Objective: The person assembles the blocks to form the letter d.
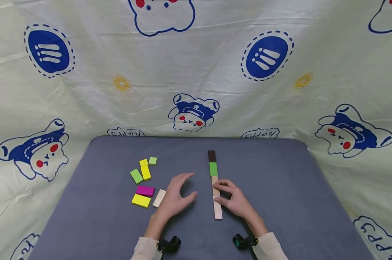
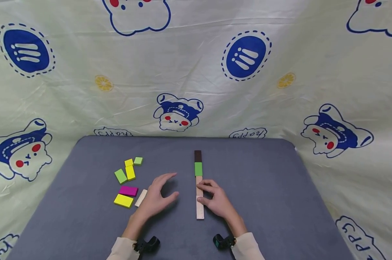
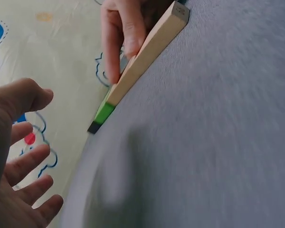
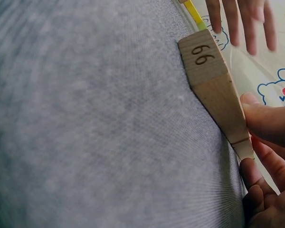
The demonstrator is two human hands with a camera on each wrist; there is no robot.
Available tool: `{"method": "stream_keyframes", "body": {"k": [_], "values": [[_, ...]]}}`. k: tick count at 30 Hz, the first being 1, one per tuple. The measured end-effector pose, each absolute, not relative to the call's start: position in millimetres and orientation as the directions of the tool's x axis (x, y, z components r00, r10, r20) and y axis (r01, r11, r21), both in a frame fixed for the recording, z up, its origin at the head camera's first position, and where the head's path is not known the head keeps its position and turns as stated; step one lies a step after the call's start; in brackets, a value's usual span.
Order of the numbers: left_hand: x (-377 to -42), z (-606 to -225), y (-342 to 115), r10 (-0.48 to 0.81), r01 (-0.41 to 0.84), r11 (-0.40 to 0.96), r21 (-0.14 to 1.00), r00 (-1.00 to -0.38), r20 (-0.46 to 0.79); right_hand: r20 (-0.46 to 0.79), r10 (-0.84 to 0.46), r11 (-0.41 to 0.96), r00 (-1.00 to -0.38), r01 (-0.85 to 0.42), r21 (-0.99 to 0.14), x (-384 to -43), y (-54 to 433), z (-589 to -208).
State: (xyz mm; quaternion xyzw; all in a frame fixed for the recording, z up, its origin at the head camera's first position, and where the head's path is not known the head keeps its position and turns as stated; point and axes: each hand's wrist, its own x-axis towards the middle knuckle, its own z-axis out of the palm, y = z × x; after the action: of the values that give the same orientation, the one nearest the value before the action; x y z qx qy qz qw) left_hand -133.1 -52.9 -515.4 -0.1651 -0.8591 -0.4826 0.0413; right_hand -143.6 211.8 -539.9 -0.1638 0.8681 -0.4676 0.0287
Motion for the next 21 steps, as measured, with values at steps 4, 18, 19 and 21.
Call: {"method": "stream_keyframes", "body": {"k": [4, 18, 19, 21], "values": [[-125, -513, -70, 0.238, 0.339, 0.503, 0.795, -0.939, 0.249, 0.091, -0.310, 0.514, -0.946, -0.248, -0.822, -143, 213, -540], [-114, -517, -123, 0.211, 0.305, 0.587, 0.750, -0.952, 0.222, 0.085, -0.305, 0.519, -0.948, -0.241, -0.820, -144, 213, -541], [-113, -518, -126, 0.212, 0.311, 0.590, 0.745, -0.950, 0.229, 0.086, -0.305, 0.519, -0.949, -0.241, -0.820, -144, 213, -541], [-112, -521, -132, 0.218, 0.323, 0.604, 0.728, -0.946, 0.239, 0.088, -0.305, 0.521, -0.948, -0.243, -0.819, -144, 213, -542]]}}
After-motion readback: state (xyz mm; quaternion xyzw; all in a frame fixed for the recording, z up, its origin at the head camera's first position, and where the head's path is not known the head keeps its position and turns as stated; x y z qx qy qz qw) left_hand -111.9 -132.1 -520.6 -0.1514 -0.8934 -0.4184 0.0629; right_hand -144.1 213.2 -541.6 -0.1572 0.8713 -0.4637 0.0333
